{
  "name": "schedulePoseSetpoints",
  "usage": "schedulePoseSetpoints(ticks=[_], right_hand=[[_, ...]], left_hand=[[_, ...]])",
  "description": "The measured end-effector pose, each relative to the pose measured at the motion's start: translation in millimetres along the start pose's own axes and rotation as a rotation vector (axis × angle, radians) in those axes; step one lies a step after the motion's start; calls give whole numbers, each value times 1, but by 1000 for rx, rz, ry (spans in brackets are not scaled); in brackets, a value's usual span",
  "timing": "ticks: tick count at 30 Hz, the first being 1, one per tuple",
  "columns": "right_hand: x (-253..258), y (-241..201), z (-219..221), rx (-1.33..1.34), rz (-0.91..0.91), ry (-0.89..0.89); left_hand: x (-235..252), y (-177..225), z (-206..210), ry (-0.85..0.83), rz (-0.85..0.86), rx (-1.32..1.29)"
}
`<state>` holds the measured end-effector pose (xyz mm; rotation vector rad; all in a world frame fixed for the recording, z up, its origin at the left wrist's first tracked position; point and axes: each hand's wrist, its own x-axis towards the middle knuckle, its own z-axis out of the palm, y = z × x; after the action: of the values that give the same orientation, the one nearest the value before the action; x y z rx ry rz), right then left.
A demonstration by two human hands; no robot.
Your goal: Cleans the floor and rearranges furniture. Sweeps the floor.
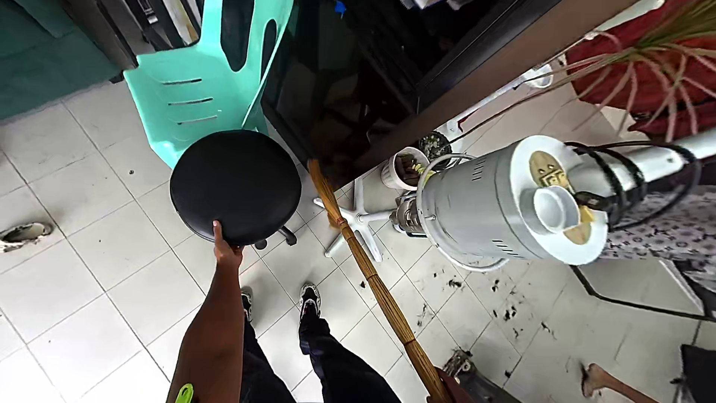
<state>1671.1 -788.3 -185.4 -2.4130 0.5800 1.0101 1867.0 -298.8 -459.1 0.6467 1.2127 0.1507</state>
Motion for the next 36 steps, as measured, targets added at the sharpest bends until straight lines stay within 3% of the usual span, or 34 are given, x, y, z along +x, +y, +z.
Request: schedulePoseSetpoints(ticks=[3,8,12,15,18,20,23,27,31,34,36], right_hand=[[32,-9,-21,-65,-7,-4],[91,-22,-26,-31,-126,65],[147,-97,-6,-195,-239,62],[180,-201,29,-471,-212,-35],[187,-296,87,-520,-263,-149],[176,-340,138,-443,-284,-245],[142,-371,206,-400,-270,-419],[98,-356,224,-570,-428,-556],[83,-274,160,-711,-638,-366],[76,-198,108,-769,-534,-134],[79,-182,99,-740,-384,-36]], left_hand=[[-16,-7,-30,109,67,16],[-78,-35,-140,185,267,-41],[-141,-67,-228,371,309,-115],[-182,-95,-288,522,330,-188],[-224,-119,-325,678,335,-299],[-243,-138,-340,727,353,-376],[-258,-167,-369,802,388,-521],[-267,-177,-395,869,393,-671],[-275,-177,-426,813,307,-684],[-282,-176,-450,706,273,-663],[-287,-173,-457,636,253,-633]])
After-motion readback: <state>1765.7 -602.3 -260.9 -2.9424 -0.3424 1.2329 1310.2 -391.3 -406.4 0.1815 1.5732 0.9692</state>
